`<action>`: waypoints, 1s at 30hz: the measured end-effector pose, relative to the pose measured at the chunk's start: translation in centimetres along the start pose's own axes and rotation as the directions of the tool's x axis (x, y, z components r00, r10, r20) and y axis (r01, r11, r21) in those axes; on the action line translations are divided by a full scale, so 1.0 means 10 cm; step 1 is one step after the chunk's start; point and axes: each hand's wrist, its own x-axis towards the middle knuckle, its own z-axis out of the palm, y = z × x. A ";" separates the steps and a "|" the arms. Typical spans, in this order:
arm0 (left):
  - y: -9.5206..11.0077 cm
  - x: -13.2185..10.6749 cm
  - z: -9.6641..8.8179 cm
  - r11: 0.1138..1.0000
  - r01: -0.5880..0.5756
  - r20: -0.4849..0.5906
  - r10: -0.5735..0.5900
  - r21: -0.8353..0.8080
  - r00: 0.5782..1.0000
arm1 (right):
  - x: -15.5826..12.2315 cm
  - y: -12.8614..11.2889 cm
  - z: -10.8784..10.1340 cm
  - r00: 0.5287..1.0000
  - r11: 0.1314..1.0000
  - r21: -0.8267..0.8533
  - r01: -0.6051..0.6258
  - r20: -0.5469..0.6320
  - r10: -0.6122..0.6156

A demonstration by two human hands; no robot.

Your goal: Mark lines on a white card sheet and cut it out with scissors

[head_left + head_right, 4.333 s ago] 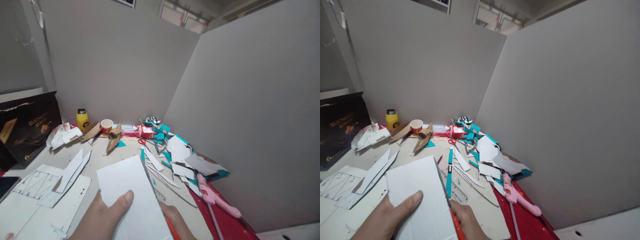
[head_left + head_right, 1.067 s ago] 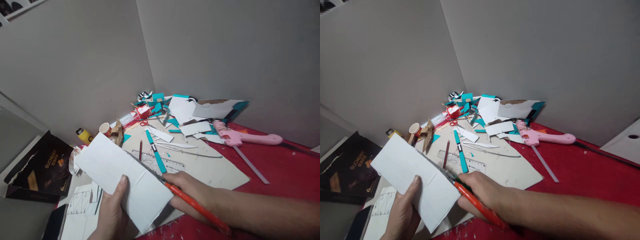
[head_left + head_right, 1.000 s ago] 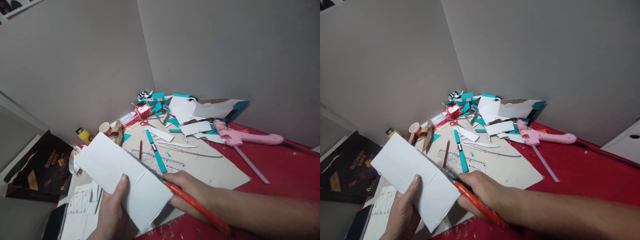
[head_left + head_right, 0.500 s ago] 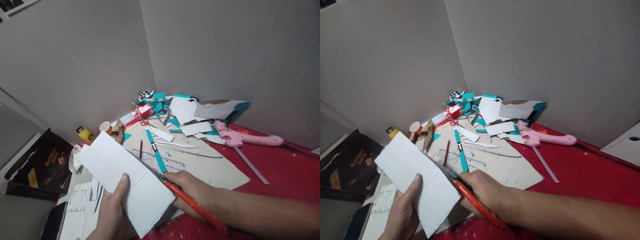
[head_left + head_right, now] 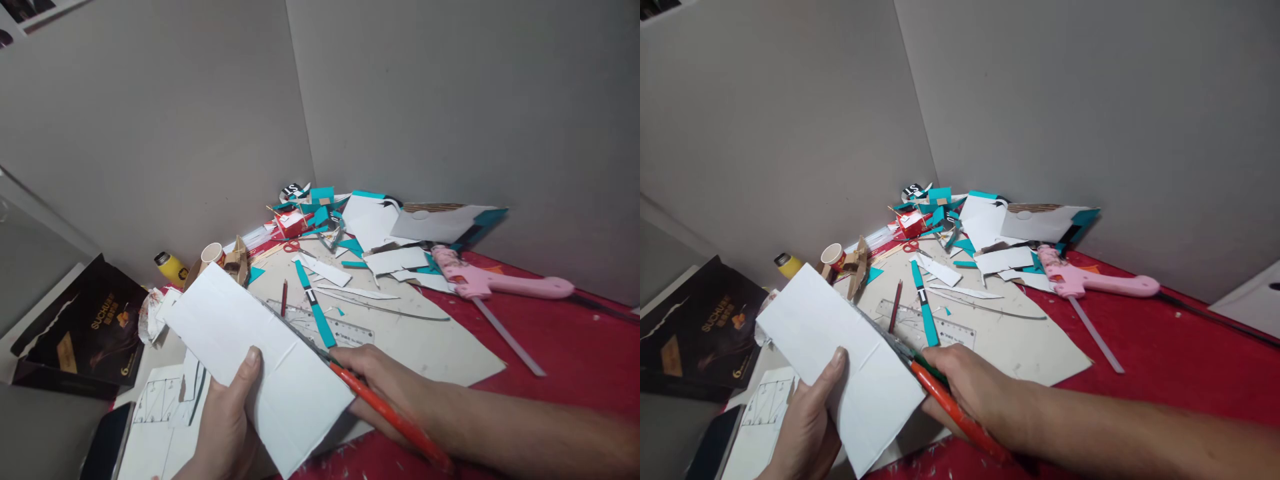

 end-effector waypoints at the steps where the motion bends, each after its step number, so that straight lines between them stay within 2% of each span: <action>1: 0.00 0.00 0.00 1.000 -0.001 0.002 0.001 -0.009 1.000 | 0.00 -0.02 -0.02 1.000 1.000 0.006 0.002 0.014 -0.002; 11: 0.01 0.02 -0.01 1.000 -0.026 -0.026 0.026 0.012 0.999 | 0.00 0.06 -0.04 0.999 0.997 -0.068 0.047 0.020 -0.046; 17: 0.01 0.02 -0.01 1.000 -0.011 -0.008 0.011 0.003 1.000 | 0.01 0.04 -0.04 1.000 0.996 -0.082 0.027 0.000 -0.027; 23: 0.00 0.03 -0.01 1.000 -0.007 -0.003 0.007 -0.006 1.000 | 0.00 -0.01 -0.06 0.999 0.996 -0.079 -0.043 0.000 0.043; 30: -0.01 0.02 0.02 1.000 -0.001 0.005 0.001 -0.016 1.000 | -0.01 0.09 -0.04 0.999 0.997 -0.055 -0.051 0.007 0.051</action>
